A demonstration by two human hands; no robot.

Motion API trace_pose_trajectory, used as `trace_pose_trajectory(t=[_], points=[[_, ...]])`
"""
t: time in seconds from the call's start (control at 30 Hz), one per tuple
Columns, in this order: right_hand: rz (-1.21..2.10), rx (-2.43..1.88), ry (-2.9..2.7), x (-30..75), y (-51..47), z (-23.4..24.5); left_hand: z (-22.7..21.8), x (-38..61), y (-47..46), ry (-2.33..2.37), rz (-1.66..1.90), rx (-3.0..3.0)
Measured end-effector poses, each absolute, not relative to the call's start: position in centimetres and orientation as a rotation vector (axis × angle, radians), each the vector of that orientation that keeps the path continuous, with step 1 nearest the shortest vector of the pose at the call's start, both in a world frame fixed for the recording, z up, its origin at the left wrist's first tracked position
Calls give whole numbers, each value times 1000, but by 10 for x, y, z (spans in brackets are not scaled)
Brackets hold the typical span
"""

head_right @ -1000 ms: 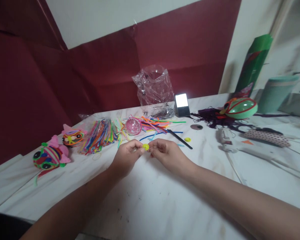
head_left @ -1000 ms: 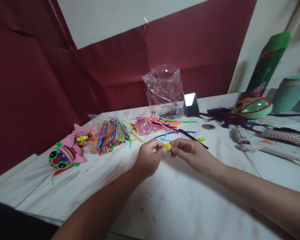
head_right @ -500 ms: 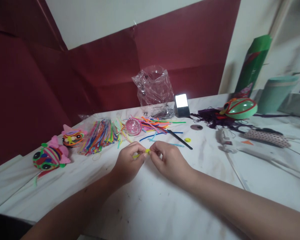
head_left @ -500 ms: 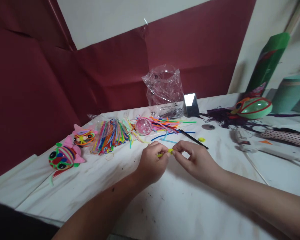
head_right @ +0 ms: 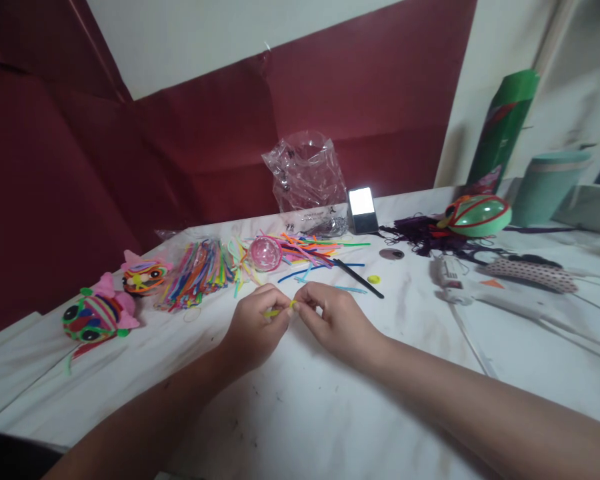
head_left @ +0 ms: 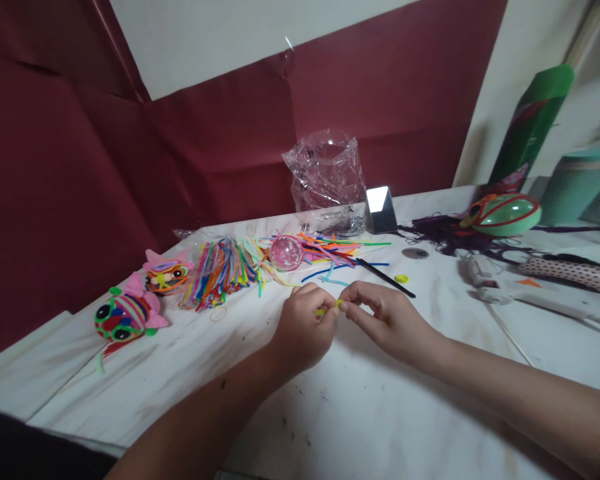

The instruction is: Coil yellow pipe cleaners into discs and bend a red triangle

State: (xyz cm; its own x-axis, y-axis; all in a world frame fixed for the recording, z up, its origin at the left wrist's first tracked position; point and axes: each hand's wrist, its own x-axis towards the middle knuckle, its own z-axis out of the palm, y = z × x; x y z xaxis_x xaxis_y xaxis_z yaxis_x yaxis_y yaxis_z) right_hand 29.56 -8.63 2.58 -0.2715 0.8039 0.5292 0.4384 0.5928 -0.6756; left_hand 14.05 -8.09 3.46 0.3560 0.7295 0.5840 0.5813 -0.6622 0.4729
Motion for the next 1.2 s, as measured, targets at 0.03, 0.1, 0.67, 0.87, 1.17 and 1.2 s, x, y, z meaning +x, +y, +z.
trace_pose_trajectory(t=[0.03, 0.1, 0.67, 0.87, 1.17, 1.2], points=[[487, -1004, -1899, 295, -87, 26, 35, 141, -81, 1186, 1196, 2425], [582, -992, -1854, 295, -86, 26, 36, 140, -81, 1179, 1207, 2387], [777, -999, -1785, 296, -82, 19, 38, 137, -74, 1173, 1071, 2357], [526, -1072, -2033, 301, -80, 23, 34, 134, -72, 1192, 950, 2557], [674, -980, -2024, 303, -74, 24, 33, 134, -72, 1150, 1039, 2642], [788, -947, -1949, 302, -74, 23, 35, 134, -72, 1171, 1105, 2529]])
